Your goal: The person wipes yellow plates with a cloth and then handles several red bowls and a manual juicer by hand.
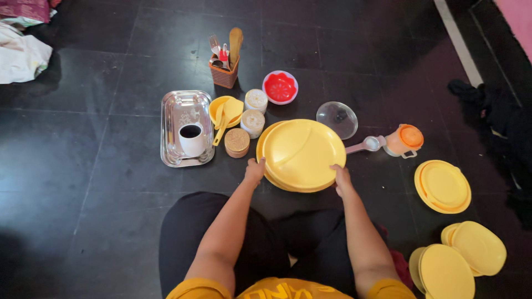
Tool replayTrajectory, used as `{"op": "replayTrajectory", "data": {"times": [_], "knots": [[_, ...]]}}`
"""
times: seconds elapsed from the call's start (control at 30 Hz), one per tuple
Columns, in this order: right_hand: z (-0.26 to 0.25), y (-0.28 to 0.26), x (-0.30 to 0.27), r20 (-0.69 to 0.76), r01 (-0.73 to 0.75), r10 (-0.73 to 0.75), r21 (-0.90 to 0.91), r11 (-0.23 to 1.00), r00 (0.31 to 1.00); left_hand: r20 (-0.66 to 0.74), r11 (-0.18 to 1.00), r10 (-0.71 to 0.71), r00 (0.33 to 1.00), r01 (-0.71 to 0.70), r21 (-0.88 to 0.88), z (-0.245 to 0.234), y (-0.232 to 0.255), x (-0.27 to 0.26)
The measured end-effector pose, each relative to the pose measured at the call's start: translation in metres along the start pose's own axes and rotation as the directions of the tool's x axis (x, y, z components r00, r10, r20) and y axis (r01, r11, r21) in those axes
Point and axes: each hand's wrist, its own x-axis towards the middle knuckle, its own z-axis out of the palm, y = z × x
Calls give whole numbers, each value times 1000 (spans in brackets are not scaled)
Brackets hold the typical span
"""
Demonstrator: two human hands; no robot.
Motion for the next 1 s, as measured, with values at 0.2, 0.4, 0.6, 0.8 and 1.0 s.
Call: {"op": "replayTrajectory", "data": {"times": [0.2,0.4,0.6,0.8,1.0], "knots": [[5,9,3,112,-138,181,-311,940,977,-119,980,174,977,-161,114,12,-7,20],[29,12,18,17,-146,170,-437,887,985,-69,981,185,980,-180,67,14,-13,27],[30,16,33,-55,-109,96,-308,945,994,20,974,205,978,-206,90,27,-25,29],[13,28,52,175,-160,236,-362,918,956,-13,990,89,996,-87,111,38,-31,38],[14,32,60,-1,113,-166,-730,674,986,-225,879,430,874,-347,328,51,-14,24]]}}
